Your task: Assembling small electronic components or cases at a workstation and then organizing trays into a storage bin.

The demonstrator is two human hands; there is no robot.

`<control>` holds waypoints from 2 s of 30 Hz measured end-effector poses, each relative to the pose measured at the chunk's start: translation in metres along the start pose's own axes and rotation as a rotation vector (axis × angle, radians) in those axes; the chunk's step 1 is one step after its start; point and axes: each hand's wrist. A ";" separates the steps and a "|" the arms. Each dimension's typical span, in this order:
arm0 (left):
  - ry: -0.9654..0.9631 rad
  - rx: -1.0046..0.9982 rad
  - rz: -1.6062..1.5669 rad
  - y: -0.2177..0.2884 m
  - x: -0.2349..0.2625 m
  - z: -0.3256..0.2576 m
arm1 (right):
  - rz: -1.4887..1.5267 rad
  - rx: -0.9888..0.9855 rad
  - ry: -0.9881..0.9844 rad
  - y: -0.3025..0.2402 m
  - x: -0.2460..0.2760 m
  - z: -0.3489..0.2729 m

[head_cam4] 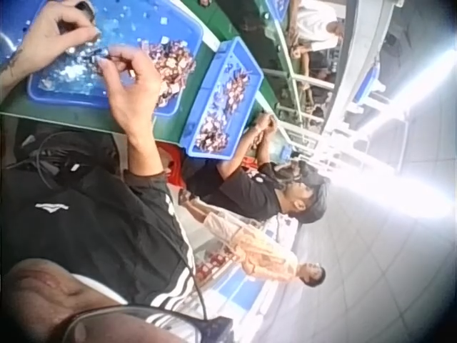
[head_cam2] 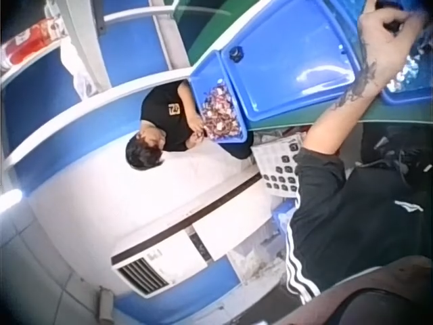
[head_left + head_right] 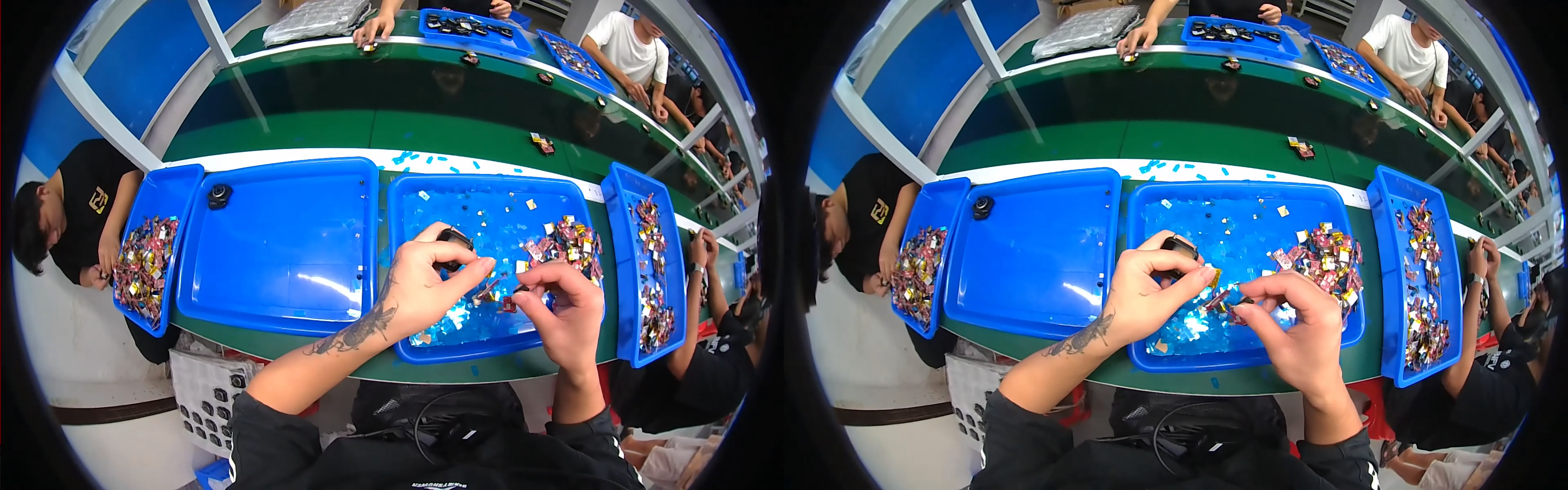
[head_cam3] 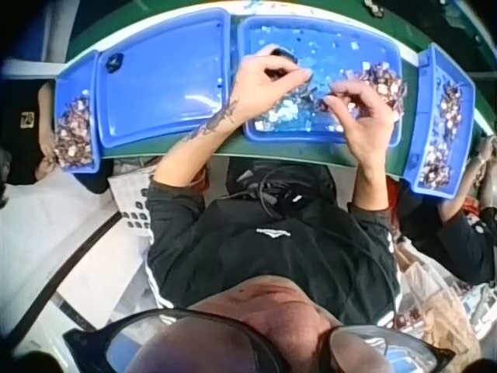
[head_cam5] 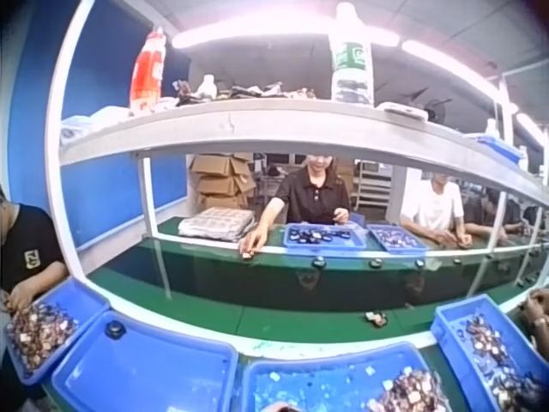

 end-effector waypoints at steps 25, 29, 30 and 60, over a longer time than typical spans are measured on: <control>-0.303 0.053 -0.011 0.005 -0.011 -0.009 | 0.614 -0.239 0.073 0.009 -0.007 0.000; -0.225 0.087 -0.126 -0.001 -0.015 -0.014 | 0.450 -0.137 0.127 0.011 -0.009 0.000; -0.155 0.095 -0.363 -0.005 -0.023 -0.012 | 0.440 -0.128 0.111 0.013 -0.007 0.000; -0.242 0.144 -0.468 -0.008 -0.013 -0.010 | -0.181 0.036 0.103 -0.008 -0.026 0.014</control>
Point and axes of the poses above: each hand's wrist, its own z-axis towards the middle knuckle, its own x-axis out of the back of the hand, y = z × x, and after that the axes turned 11 degrees about x, right-handed
